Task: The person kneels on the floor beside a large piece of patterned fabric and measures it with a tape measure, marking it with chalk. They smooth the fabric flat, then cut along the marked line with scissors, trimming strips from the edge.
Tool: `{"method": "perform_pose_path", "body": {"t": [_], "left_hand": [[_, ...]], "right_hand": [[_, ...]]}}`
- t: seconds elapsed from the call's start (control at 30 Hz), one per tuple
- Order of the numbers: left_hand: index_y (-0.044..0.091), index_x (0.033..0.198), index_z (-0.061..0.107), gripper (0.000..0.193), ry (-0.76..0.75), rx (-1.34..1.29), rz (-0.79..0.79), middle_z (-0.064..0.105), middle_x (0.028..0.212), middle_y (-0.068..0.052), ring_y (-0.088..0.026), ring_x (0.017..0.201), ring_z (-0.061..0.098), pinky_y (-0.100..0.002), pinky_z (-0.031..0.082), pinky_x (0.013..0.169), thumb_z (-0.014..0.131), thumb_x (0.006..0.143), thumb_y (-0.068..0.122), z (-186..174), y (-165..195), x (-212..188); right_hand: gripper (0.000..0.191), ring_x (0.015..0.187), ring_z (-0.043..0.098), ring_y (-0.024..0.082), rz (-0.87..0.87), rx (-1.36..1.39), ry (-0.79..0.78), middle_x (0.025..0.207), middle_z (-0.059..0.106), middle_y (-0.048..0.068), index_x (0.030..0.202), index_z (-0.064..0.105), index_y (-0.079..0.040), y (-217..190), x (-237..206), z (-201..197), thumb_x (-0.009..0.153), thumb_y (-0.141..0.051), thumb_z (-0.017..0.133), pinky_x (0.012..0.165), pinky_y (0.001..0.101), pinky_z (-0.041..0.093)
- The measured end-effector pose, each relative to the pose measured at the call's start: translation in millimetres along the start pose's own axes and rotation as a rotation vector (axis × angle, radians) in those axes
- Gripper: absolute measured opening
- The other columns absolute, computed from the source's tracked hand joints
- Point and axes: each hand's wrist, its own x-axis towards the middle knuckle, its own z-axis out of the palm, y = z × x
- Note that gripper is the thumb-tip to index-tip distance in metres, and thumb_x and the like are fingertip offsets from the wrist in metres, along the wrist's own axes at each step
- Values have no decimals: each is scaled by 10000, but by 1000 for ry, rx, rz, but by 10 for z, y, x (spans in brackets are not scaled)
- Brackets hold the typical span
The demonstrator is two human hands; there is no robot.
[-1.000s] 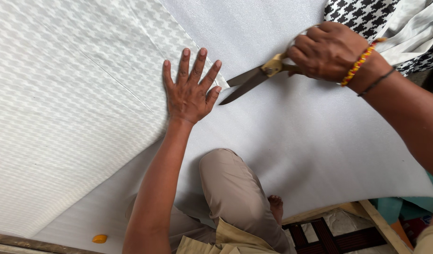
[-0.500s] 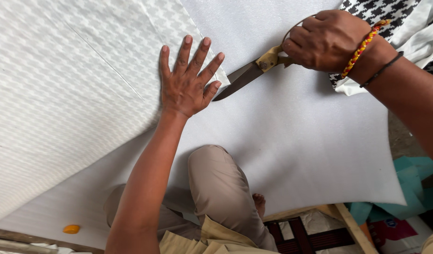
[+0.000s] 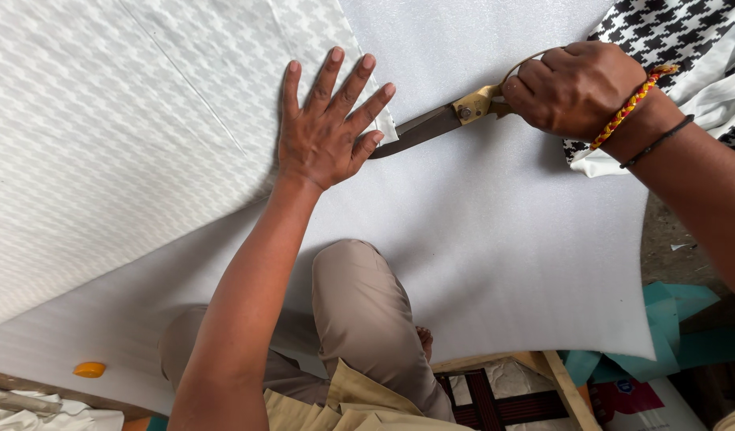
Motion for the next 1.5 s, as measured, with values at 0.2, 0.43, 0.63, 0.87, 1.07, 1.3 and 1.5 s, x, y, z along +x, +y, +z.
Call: {"method": "perform_pose_path", "body": {"t": [0.2,0.43,0.63,0.87,1.07,1.3,1.5], "left_hand": [[462,1732,193,580,196,96,48,-7,1789,69,-228,1634,-61,-616,-36,1292,323,1183,598,168,-40,-41],[452,1728,201,621,169,-25,33,17,1791,72,-211,1633,-26,-606,-24,1286,389,1155,605,172,-22,-44],[448,1735,194,641,225,47,31,3,1795,75,-208,1637,-52,-591,-45,1298,382,1155,645,152,-21,-49],[421,1697,191,629,-67,-370,-44,40,1786,82,-211,1639,-14,-624,-41,1314,279,1107,621,-35,-47,-27],[359,1691,124,811,-150,-225,-610,-6,1752,-51,-387,1598,-39,-713,-58,1218,219,1017,800,-292,-226,-400],[378,1679,-2,914,-302,-217,-699,-30,1794,-71,-423,1645,-33,-758,-49,1224,238,986,924,-370,-250,-596],[347,1676,-88,1003,147,-10,-606,-110,1753,-72,-403,1633,-83,-742,-78,1227,330,979,934,-117,-276,-633]], "right_hand": [[301,790,738,165,14,111,19,787,693,16,929,692,-106,-78,269,-39,938,-407,700,814,312,636],[273,788,743,164,-23,189,-5,799,703,14,927,688,-101,-160,487,16,916,-371,731,772,314,634],[236,709,721,134,-13,138,21,733,670,1,855,656,-108,-177,331,38,1007,-272,731,652,276,602],[313,693,693,146,8,78,-42,734,641,14,849,636,-91,-283,298,-40,966,-376,692,614,285,589],[270,748,697,172,4,93,-62,824,648,41,920,612,-81,-285,304,-96,1001,-327,689,681,313,610],[459,787,731,231,2,221,-64,862,694,85,962,647,-60,-355,490,-118,909,-516,661,746,366,632],[436,833,737,238,-27,280,-20,888,705,78,950,644,-71,-417,765,-126,868,-497,685,783,378,630]]}}
